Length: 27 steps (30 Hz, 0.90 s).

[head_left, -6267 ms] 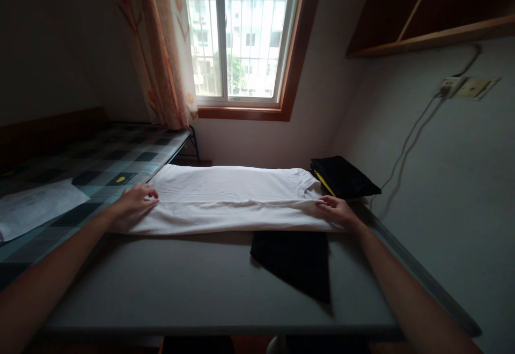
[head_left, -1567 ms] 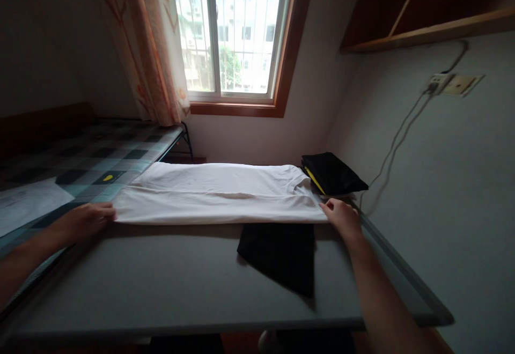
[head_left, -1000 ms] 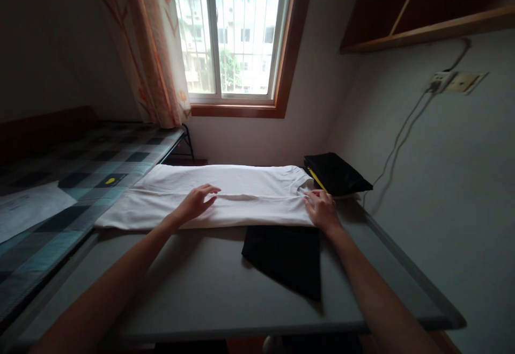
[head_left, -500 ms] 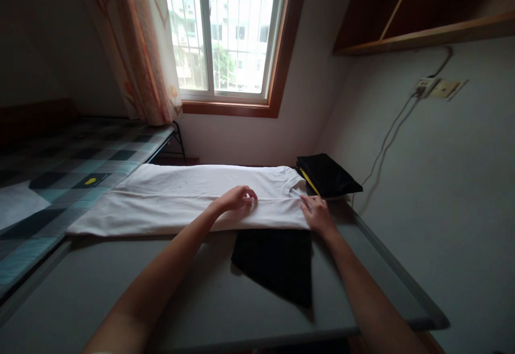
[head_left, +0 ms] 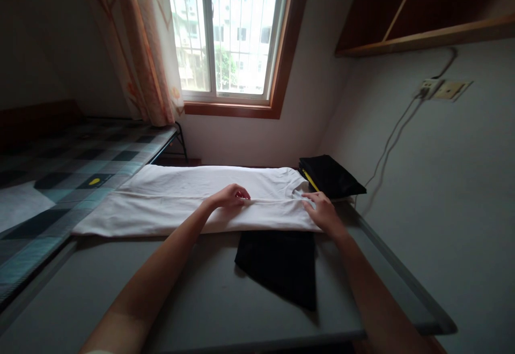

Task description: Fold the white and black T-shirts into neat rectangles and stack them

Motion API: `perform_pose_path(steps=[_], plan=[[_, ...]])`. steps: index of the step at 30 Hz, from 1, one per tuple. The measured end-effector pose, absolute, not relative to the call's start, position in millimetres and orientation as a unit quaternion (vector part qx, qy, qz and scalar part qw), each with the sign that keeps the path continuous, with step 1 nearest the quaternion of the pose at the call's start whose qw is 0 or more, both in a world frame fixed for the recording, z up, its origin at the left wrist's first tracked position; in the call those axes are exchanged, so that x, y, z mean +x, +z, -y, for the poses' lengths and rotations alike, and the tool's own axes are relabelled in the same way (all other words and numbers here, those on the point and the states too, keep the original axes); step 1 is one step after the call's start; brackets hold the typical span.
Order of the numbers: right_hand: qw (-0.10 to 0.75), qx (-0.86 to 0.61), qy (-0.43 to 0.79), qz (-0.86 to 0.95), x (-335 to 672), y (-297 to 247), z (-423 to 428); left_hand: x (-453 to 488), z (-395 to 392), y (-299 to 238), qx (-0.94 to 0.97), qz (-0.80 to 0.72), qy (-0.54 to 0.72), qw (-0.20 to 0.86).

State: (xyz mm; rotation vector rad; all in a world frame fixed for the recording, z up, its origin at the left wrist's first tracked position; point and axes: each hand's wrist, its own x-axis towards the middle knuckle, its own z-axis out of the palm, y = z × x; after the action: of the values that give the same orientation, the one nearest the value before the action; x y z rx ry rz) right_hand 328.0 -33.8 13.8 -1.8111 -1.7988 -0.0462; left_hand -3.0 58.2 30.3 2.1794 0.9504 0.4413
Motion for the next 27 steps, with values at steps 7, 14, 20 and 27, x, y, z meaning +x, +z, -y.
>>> perform_pose_path(steps=[7, 14, 20, 27], plan=[[0.234, -0.686, 0.054, 0.687, 322, 40, 13, -5, -63, 23, 0.834, -0.369, 0.191, 0.364], [0.258, -0.708, 0.058, 0.655, 332, 14, 11, -7, -61, 22, 0.834, -0.37, 0.198, 0.359], [0.334, -0.674, 0.156, 0.64, 344, 9, 17, -8, -61, 18, 0.835, -0.368, 0.203, 0.355], [0.471, -0.619, 0.314, 0.544, 341, 16, 20, -8, -63, 18, 0.836, -0.343, 0.217, 0.369]])
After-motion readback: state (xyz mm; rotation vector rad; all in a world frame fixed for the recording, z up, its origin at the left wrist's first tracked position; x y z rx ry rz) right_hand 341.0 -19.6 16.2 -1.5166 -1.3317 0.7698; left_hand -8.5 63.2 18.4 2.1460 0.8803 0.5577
